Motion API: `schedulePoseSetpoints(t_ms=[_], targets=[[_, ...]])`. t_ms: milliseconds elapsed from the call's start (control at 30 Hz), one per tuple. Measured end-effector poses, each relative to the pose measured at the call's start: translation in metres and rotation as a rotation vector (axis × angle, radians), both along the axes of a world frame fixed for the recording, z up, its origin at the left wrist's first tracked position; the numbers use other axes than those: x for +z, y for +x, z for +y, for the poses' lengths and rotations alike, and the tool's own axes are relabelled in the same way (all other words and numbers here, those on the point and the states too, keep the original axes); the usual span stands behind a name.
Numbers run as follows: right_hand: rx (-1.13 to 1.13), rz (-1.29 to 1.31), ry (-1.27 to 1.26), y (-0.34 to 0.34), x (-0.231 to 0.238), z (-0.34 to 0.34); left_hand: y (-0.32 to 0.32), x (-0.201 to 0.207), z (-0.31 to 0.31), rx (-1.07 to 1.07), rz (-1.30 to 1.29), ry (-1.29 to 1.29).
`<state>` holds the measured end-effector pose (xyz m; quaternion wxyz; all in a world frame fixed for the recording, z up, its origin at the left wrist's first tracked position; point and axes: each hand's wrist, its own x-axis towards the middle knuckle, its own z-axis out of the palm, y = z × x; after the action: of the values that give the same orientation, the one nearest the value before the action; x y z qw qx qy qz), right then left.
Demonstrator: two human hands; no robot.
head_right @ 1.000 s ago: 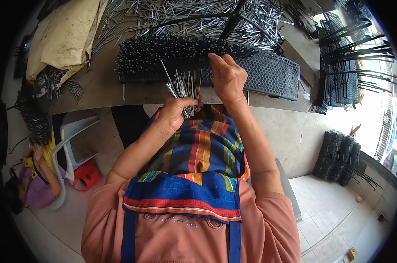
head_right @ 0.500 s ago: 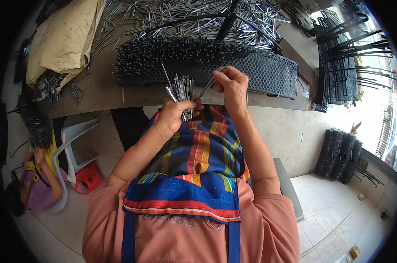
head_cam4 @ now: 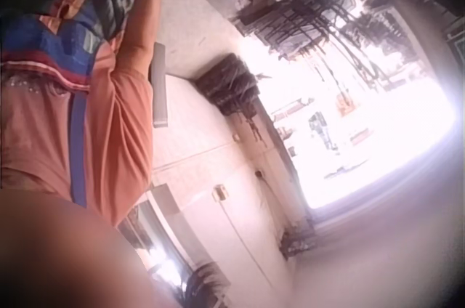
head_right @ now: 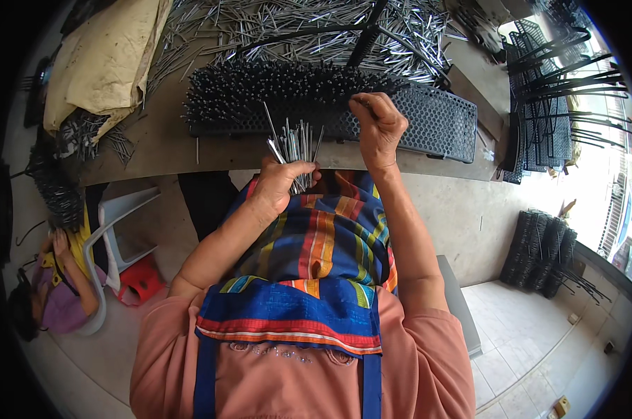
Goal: Assembling metal brushes by manually inserting thin metal wires into a pre-drilled frame.
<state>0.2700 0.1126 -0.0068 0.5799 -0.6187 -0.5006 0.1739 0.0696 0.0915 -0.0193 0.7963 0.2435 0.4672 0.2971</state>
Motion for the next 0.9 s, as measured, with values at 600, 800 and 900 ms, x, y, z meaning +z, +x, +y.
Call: schedulePoseSetpoints(t_ms=[600,800,900], targets=[[0.388,0.28,-0.695,-0.027,0.025,-0.021,-0.013,0.007,0.005,0.029,-0.176,-0.011],[0.337,0.619,-0.77,-0.047,0.017,-0.03,-0.025,0.006,-0.003,0.066,-0.177,-0.046],[0.248,0.572,-0.539,-0.058,0.016,-0.021,-0.037,0.005,-0.003,0.163,-0.017,-0.124]])
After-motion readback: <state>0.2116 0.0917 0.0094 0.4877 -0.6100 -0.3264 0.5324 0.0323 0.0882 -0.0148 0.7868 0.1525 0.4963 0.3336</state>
